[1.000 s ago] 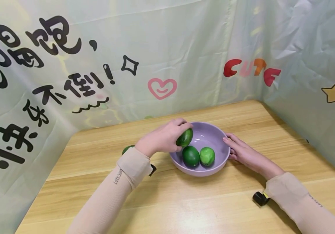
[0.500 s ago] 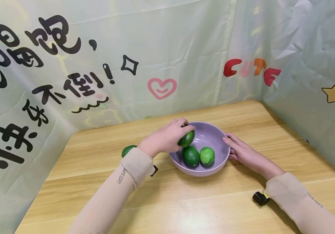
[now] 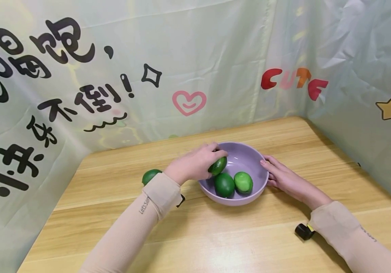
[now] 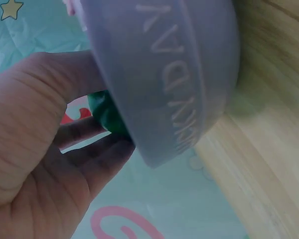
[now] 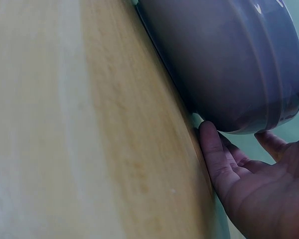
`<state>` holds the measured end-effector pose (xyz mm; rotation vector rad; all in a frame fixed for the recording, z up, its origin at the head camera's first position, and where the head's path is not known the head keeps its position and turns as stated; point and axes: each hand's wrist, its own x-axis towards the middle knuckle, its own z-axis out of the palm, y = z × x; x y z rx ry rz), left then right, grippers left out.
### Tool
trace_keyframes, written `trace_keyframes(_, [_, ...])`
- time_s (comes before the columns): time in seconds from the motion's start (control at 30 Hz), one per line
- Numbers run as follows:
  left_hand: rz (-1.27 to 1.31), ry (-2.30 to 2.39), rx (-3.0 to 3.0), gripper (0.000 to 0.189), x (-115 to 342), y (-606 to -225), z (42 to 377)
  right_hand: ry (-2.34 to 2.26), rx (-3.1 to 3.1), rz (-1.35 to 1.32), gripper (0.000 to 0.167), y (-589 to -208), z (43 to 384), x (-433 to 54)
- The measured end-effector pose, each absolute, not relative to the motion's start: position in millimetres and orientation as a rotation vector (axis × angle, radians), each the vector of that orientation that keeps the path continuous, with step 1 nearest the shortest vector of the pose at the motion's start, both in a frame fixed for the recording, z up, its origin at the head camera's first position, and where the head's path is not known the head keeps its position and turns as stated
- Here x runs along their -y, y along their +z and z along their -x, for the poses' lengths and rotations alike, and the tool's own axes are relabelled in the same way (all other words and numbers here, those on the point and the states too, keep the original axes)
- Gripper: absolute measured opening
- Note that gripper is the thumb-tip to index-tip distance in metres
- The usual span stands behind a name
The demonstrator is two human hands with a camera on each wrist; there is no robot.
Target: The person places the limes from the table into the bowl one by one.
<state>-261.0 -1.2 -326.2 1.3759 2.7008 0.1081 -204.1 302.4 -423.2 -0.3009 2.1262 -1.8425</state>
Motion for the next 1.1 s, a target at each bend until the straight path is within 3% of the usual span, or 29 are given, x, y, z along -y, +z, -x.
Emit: trace_keyframes(1.1, [-1.294, -0.019, -2.657, 0.070, -5, -344, 259, -1.849, -2.119, 0.316, 0.070, -423, 205, -302])
